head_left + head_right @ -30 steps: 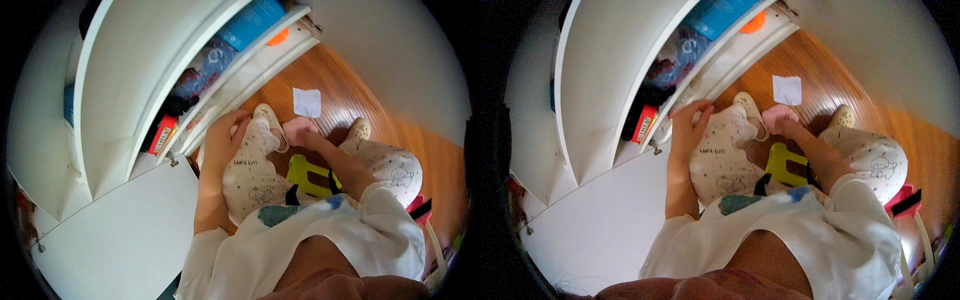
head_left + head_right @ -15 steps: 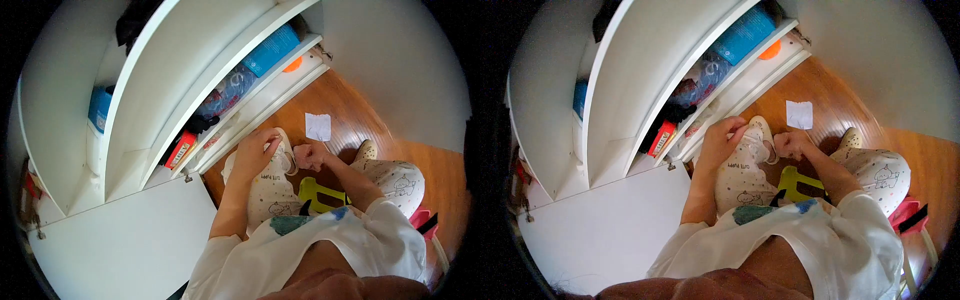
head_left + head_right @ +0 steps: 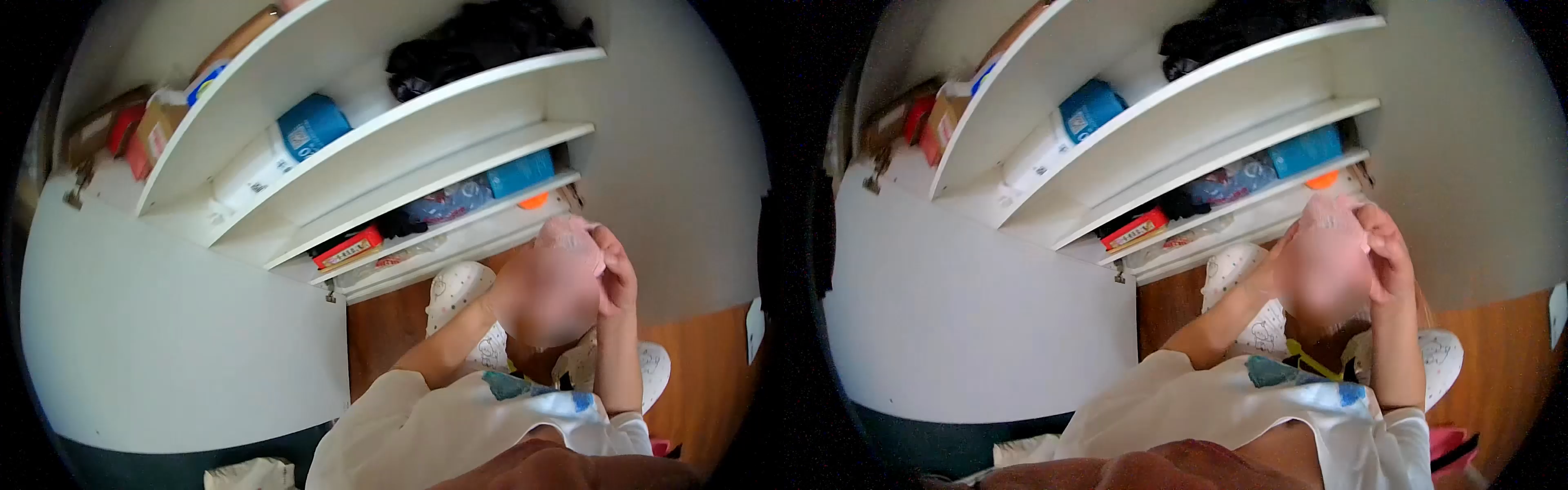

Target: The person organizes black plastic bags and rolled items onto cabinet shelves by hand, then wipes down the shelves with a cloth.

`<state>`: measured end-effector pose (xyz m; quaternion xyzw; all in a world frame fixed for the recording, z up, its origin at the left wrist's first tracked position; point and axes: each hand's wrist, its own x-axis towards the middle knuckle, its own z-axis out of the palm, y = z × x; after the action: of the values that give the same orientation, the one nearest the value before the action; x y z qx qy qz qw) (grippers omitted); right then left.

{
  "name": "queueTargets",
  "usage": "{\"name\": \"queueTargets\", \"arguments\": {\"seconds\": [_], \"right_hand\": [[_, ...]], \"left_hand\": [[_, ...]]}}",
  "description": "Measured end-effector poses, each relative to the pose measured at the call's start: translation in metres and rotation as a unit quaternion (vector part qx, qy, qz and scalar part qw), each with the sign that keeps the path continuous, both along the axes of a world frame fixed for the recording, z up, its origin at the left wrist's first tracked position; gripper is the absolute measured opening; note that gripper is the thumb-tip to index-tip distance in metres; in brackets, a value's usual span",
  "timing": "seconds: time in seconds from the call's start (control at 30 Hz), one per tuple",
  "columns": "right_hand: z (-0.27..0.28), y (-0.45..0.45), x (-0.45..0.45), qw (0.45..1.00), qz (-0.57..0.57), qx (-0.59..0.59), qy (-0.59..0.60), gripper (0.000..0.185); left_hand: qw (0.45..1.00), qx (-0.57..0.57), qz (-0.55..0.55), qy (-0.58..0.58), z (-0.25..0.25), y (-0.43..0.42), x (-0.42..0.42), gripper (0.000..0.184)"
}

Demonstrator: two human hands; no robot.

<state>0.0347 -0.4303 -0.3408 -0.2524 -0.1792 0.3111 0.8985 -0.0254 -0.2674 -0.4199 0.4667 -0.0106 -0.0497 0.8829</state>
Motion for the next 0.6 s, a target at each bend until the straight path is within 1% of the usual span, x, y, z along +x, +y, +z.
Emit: {"name": "queueTargets", "arguments": {"seconds": [0.03,0.07,0.1,0.13,0.17,0.2,0.23,0.27,0.3,0.33,0.37,0.4,0.43,0.47,0.5,0.53,0.57,0.6], "right_hand": [[0.009,-0.001,-0.005,0.999,-0.019,-0.036,-0.012,0.024],[0.013,-0.002,-0.007,0.996,-0.023,-0.065,-0.060,0.028],[0.008,-0.007,-0.007,0.996,-0.013,-0.062,-0.067,0.028],[-0.004,-0.018,-0.002,0.988,-0.015,-0.128,-0.089,0.024],[-0.014,-0.028,0.001,0.975,-0.018,-0.193,-0.113,0.021],[-0.024,-0.037,0.005,0.970,-0.021,-0.232,-0.067,0.018],[-0.036,-0.048,0.008,0.962,-0.026,-0.270,-0.021,0.016],[-0.050,-0.058,0.010,0.956,-0.043,-0.292,-0.005,0.014],[-0.065,-0.067,0.014,0.948,-0.062,-0.312,0.012,0.013],[-0.082,-0.078,0.017,0.949,-0.058,-0.309,0.013,0.013],[-0.099,-0.090,0.020,0.950,-0.062,-0.303,0.039,0.012],[-0.110,-0.095,0.020,0.950,-0.070,-0.298,0.066,0.011],[-0.117,-0.095,0.020,0.950,-0.076,-0.295,0.071,0.011],[-0.123,-0.098,0.021,0.941,-0.085,-0.313,0.099,0.011],[-0.129,-0.102,0.022,0.930,-0.097,-0.329,0.128,0.011],[-0.133,-0.101,0.023,0.930,-0.108,-0.325,0.134,0.011],[-0.135,-0.096,0.024,0.930,-0.110,-0.316,0.150,0.011],[-0.135,-0.090,0.025,0.931,-0.113,-0.306,0.166,0.011]], "left_hand": [[0.999,-0.030,0.001,-0.015,0.001,0.002,-0.004,0.072],[0.998,0.004,0.066,-0.021,0.003,0.006,-0.008,0.048],[0.997,0.006,0.076,-0.028,-0.010,0.026,-0.006,0.048],[0.993,0.000,0.080,-0.086,-0.034,0.060,-0.003,0.041],[0.989,0.001,0.088,-0.116,-0.027,0.083,-0.011,0.039],[0.984,0.001,0.096,-0.146,-0.019,0.106,-0.018,0.037],[0.958,0.077,0.190,-0.198,0.017,0.122,-0.039,0.035],[0.916,0.153,0.278,-0.244,0.057,0.140,-0.063,0.035],[0.859,0.228,0.358,-0.286,0.085,0.161,-0.084,0.036],[0.804,0.212,0.490,-0.262,0.108,0.166,-0.086,0.030],[0.734,0.195,0.612,-0.219,0.132,0.172,-0.088,0.026],[0.639,0.295,0.671,-0.234,0.139,0.188,-0.080,0.029],[0.532,0.387,0.712,-0.245,0.143,0.209,-0.073,0.032],[0.539,0.387,0.706,-0.248,0.141,0.229,-0.061,0.032],[0.368,0.571,0.706,-0.200,0.136,0.249,-0.047,0.034],[0.171,0.716,0.661,-0.145,0.133,0.256,-0.033,0.037],[0.176,0.716,0.657,-0.158,0.125,0.257,-0.021,0.037],[0.182,0.694,0.673,-0.182,0.121,0.254,-0.010,0.039]]}}
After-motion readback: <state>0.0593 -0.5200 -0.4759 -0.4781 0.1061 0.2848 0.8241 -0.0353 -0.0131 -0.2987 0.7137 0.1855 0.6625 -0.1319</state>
